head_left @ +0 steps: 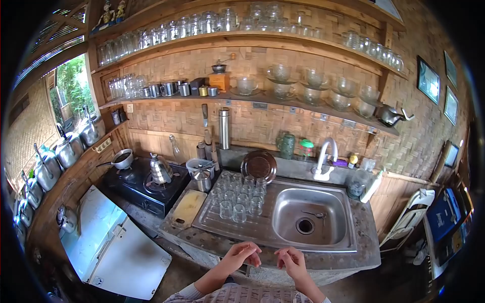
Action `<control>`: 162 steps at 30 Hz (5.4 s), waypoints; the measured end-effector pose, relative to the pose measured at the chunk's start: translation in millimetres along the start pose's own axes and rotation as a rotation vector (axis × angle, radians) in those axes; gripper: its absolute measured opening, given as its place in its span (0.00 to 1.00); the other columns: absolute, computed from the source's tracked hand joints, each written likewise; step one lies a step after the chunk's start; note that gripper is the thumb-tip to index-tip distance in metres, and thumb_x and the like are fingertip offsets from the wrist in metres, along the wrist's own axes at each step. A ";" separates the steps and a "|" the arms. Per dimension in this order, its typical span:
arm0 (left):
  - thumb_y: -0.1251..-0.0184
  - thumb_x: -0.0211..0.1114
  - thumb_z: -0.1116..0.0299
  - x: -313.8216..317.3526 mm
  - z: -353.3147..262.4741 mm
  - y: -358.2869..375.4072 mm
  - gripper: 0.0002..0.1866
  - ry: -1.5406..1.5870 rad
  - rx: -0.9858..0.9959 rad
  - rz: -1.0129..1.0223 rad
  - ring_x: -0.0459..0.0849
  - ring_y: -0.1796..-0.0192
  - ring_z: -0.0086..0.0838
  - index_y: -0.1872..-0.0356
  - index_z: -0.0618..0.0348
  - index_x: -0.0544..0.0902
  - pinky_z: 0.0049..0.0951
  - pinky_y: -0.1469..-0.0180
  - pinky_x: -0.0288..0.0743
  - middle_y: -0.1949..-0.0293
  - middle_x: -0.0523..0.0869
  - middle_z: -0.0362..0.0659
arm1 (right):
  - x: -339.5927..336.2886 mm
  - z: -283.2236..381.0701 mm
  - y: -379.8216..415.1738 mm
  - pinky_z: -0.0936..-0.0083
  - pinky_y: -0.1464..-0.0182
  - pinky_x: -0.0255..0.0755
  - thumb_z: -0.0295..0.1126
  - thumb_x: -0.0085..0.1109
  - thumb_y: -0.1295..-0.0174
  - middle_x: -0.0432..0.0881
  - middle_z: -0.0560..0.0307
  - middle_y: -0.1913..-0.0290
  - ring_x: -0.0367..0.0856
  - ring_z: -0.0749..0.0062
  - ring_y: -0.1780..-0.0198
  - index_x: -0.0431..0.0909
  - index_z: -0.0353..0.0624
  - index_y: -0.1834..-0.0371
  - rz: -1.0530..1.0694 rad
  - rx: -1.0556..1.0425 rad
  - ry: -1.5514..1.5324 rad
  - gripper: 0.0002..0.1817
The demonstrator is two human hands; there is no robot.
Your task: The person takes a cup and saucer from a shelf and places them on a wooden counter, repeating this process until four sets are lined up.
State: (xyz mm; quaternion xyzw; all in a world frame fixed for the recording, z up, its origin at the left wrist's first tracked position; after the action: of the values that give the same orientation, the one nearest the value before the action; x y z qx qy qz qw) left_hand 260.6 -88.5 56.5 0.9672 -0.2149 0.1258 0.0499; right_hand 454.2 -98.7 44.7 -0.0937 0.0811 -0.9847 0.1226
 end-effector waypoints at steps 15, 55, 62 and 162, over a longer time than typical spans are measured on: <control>0.32 0.49 0.66 -198.9 -135.5 -116.4 0.14 -0.168 0.327 -0.026 0.81 0.68 0.21 0.53 0.63 0.75 0.19 0.65 0.73 0.67 0.83 0.44 | 46.2 45.2 -232.8 0.88 0.67 0.66 0.24 0.52 0.41 0.74 0.60 0.64 0.71 0.84 0.64 0.71 0.37 0.54 -0.133 -0.465 0.309 0.12; 0.51 0.59 0.68 -259.6 -340.5 -428.0 0.11 -1.028 0.336 -0.701 0.83 0.76 0.29 0.82 0.68 0.80 0.25 0.69 0.75 0.82 0.83 0.45 | 47.2 163.1 -552.3 0.65 0.54 0.73 0.44 0.58 0.50 0.80 0.42 0.61 0.78 0.54 0.56 0.75 0.36 0.62 -0.571 -0.153 1.143 0.21; 0.48 0.59 0.68 -261.8 -329.7 -433.9 0.11 -1.047 0.496 -0.852 0.84 0.75 0.30 0.79 0.68 0.79 0.26 0.68 0.76 0.82 0.82 0.47 | 46.7 157.5 -552.9 0.65 0.54 0.73 0.42 0.60 0.53 0.80 0.42 0.61 0.78 0.54 0.56 0.77 0.37 0.64 -0.620 -0.225 1.111 0.20; 0.39 0.58 0.73 145.1 10.2 -6.8 0.22 -0.169 0.036 1.231 0.74 0.78 0.14 0.45 0.72 0.64 0.14 0.76 0.67 0.78 0.78 0.39 | 113.6 80.3 244.4 0.86 0.84 0.61 0.31 0.47 0.37 0.71 0.63 0.84 0.69 0.81 0.85 0.60 0.45 0.42 -1.459 -0.037 -0.058 0.20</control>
State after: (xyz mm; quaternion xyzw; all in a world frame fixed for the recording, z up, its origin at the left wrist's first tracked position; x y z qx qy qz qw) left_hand 392.9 -142.3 84.8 0.6732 -0.7343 0.0580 -0.0651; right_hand 417.6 -372.7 96.6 -0.1522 0.0115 -0.8114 -0.5642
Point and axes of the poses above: each hand's wrist, its own y-axis away from the middle knuckle, its own x-axis out of the palm, z = x × y, the point moved 2 cm from there along -y, towards the middle knuckle
